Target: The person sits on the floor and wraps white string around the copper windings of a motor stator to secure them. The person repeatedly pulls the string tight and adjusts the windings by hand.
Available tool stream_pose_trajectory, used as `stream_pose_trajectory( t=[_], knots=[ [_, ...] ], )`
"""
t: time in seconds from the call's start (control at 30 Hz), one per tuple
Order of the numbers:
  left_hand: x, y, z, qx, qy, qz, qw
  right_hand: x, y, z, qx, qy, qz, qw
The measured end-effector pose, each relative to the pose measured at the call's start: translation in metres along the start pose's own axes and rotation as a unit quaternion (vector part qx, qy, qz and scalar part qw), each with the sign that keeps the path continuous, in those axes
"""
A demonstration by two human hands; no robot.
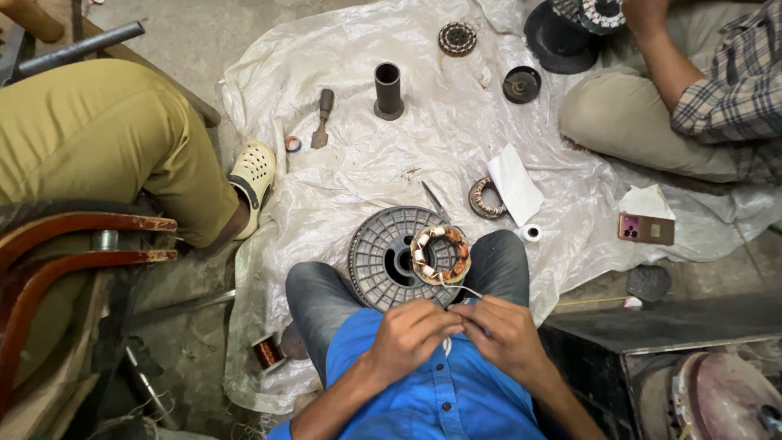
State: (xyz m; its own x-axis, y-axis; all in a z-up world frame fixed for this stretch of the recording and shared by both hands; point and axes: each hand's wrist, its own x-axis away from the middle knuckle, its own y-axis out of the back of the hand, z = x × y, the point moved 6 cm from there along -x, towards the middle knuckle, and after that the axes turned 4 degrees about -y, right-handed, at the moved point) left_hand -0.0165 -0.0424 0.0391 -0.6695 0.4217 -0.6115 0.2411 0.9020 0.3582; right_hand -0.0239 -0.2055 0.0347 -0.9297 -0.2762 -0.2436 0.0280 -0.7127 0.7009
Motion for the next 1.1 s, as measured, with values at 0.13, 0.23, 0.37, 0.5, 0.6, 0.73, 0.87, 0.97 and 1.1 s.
stream_pose_trajectory(
  t=[0.13, 0.23, 0.37, 0.5, 0.6, 0.73, 0.87, 0.97, 1.1],
  knots=[
    [-0.004, 0.015, 0.006, 0.010, 0.016, -0.012, 1.000, 0.003, 0.009, 0.002, -0.030, 0.050, -0.041, 0.997],
    [-0.003, 0.020, 0.006, 0.004, 0.030, -0.018, 0.999, 0.014, 0.016, -0.002, -0.048, 0.014, -0.078, 0.996],
    [-0.003, 0.023, 0.020, -0.029, 0.064, -0.026, 0.997, 0.009, 0.011, -0.018, -0.165, -0.038, -0.120, 0.978],
    [0.010, 0.010, 0.040, 0.087, 0.207, -0.035, 0.974, 0.001, 0.002, -0.027, -0.334, -0.065, -0.108, 0.934],
    [0.025, -0.004, 0.054, 0.243, 0.313, -0.072, 0.915, 0.000, 0.006, -0.028, -0.261, -0.066, -0.117, 0.956],
    [0.035, -0.012, 0.065, 0.412, 0.305, -0.152, 0.845, -0.001, 0.004, -0.035, -0.295, -0.095, -0.106, 0.945],
    [0.042, -0.014, 0.074, 0.441, 0.283, -0.209, 0.826, 0.004, -0.001, -0.038, -0.301, -0.134, -0.094, 0.940],
    [0.042, -0.019, 0.077, 0.534, 0.249, -0.206, 0.781, 0.004, 0.001, -0.037, -0.258, -0.105, -0.111, 0.954],
    [0.048, -0.033, 0.071, 0.613, 0.239, -0.203, 0.725, 0.010, -0.002, -0.042, -0.279, -0.110, -0.123, 0.946]
  ],
)
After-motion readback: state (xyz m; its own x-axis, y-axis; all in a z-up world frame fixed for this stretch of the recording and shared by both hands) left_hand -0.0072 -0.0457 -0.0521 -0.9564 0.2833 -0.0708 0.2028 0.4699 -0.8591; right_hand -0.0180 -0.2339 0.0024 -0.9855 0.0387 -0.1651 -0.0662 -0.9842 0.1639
